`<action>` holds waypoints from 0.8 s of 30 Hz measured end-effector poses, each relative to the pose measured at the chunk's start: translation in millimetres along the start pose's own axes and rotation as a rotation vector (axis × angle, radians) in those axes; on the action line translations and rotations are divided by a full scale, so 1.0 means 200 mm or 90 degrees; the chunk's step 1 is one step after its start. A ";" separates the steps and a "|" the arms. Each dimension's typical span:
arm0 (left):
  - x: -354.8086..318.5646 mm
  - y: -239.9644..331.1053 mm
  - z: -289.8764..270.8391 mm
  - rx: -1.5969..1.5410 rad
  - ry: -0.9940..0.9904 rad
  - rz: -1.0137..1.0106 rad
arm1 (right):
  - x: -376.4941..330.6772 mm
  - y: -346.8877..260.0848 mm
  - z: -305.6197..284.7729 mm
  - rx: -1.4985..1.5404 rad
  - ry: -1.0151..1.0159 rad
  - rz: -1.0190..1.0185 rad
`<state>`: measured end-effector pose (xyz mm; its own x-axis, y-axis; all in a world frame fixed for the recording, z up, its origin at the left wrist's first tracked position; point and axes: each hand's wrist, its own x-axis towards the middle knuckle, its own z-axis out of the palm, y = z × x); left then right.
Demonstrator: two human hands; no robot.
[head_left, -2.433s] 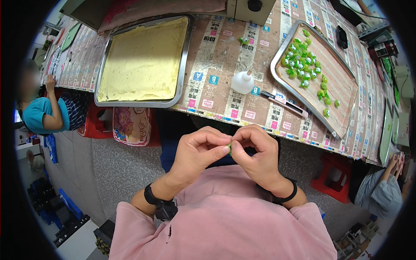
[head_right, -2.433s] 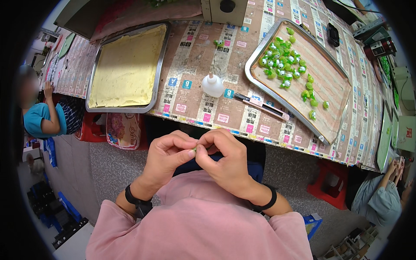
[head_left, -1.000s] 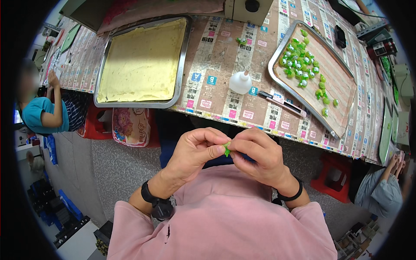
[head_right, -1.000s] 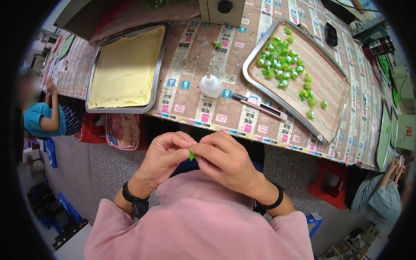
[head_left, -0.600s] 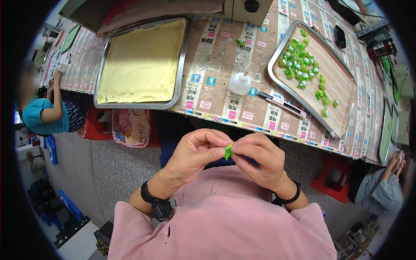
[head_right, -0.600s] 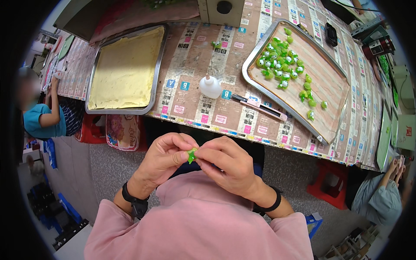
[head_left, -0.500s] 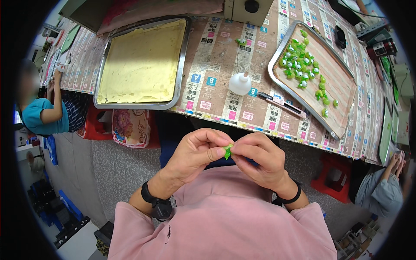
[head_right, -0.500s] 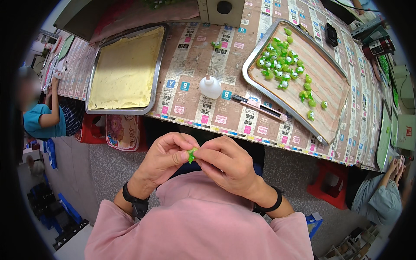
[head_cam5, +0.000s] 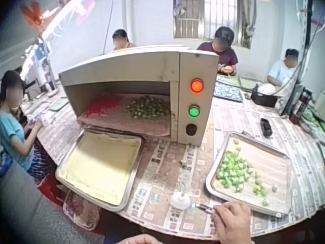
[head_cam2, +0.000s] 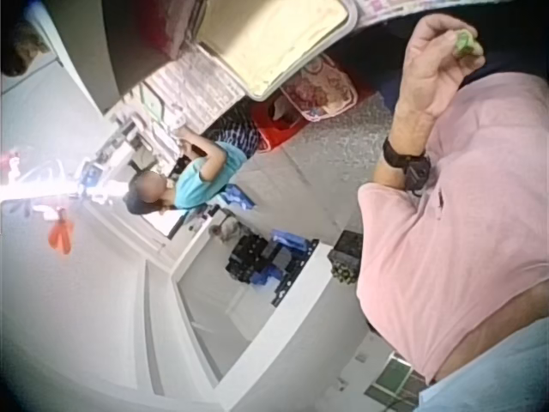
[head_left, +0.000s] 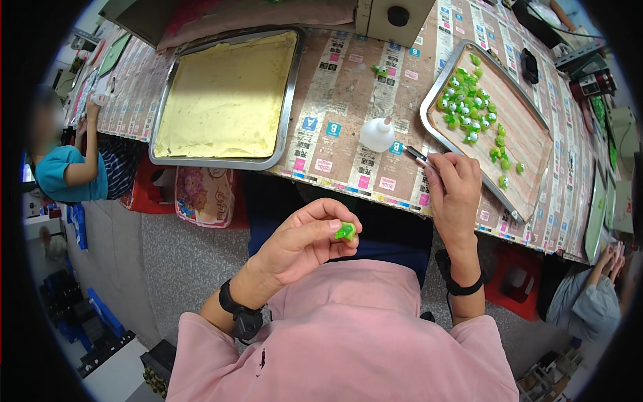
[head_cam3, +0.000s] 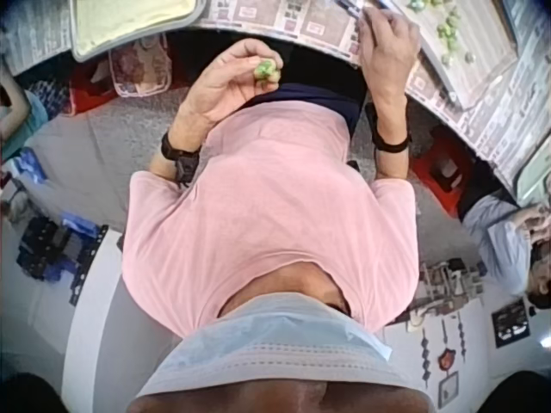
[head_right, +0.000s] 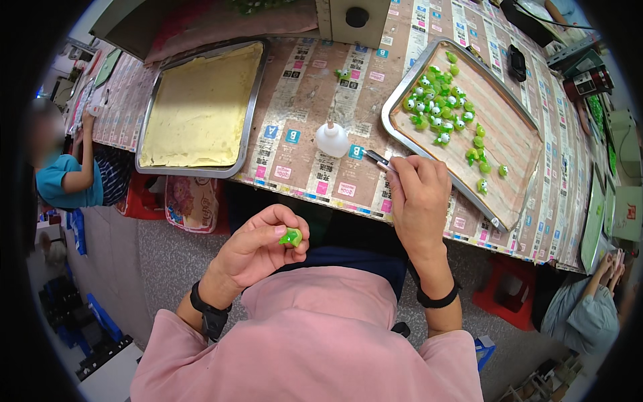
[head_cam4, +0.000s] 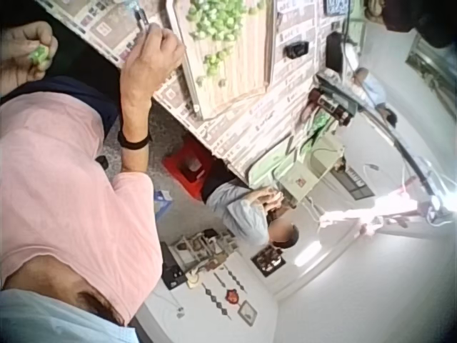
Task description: Gluing small green components onto white spherical beads at a workshop table.
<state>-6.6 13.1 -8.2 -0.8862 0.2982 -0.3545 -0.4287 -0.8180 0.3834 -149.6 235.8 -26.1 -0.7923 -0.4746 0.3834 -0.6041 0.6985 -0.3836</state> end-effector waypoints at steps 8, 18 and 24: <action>0.00 0.00 -0.01 -0.015 0.005 0.001 | -0.08 -0.12 -0.08 0.261 -0.015 0.091; 0.00 -0.02 -0.01 0.004 0.002 0.010 | -0.21 -0.30 -0.15 0.660 -0.224 0.228; -0.01 -0.03 0.00 0.041 0.013 0.032 | -0.19 -0.35 -0.14 0.486 -0.167 0.025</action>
<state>-3.0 17.5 -9.0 -0.9035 0.2471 -0.3502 -0.3947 -0.7982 0.4550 -75.2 220.1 9.7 -0.7511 -0.6338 0.1845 -0.3924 0.2039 -0.8969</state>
